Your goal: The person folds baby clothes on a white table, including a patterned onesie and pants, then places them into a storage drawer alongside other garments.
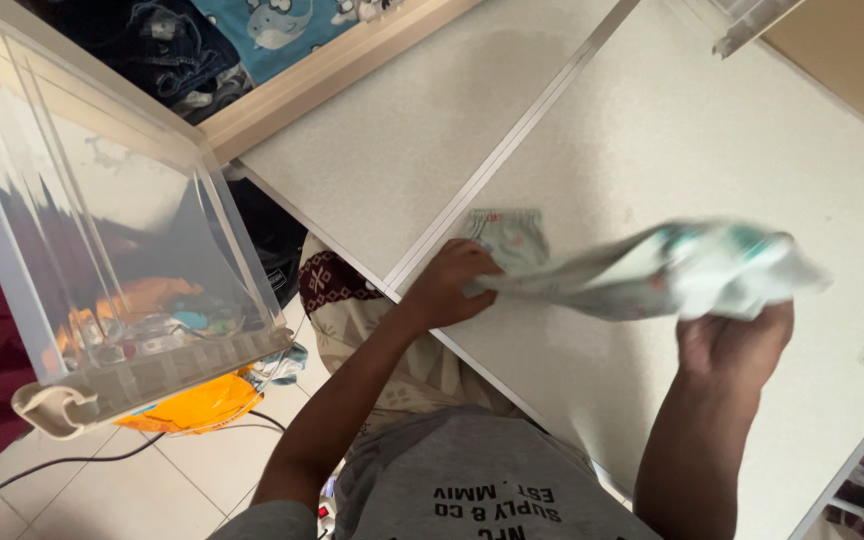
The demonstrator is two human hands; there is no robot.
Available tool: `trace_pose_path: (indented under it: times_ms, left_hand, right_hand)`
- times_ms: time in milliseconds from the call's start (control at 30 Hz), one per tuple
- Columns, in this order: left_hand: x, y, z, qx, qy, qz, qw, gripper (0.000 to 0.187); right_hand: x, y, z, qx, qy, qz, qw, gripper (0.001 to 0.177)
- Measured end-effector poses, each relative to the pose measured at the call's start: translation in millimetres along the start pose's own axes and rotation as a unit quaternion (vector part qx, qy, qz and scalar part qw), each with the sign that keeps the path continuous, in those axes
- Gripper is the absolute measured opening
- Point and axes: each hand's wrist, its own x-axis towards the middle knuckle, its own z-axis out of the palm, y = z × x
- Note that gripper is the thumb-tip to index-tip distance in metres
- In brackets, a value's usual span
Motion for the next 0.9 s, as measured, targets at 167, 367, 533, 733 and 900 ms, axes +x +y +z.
trace_pose_path:
  times_ms: [167, 367, 533, 733, 900]
  left_hand:
    - [19.2, 16.7, -54.6, -0.241, -0.001, -0.298, 0.924, 0.024]
    - [60.2, 10.3, -92.8, -0.138, 0.029, -0.315, 0.939, 0.036]
    - [80.7, -21.2, -75.5, 0.047, -0.012, -0.28, 0.959, 0.044]
    - [87.2, -36.1, -67.6, 0.088, -0.006, -0.254, 0.963, 0.049]
    - [78.9, -29.1, -62.5, 0.142, 0.058, -0.114, 0.982, 0.056]
  right_hand:
    - [28.6, -17.9, -42.5, 0.046, 0.171, -0.032, 0.984, 0.042]
    - [26.0, 19.0, -168.3, 0.06, 0.173, 0.038, 0.982, 0.039]
    - [-10.6, 42.8, -163.3, -0.105, 0.332, 0.022, 0.937, 0.045]
    - [-30.8, 30.0, -108.1, -0.641, 0.253, 0.034, 0.724, 0.068]
    - [-29.8, 13.1, -69.2, -0.8, 0.246, 0.022, 0.547, 0.057]
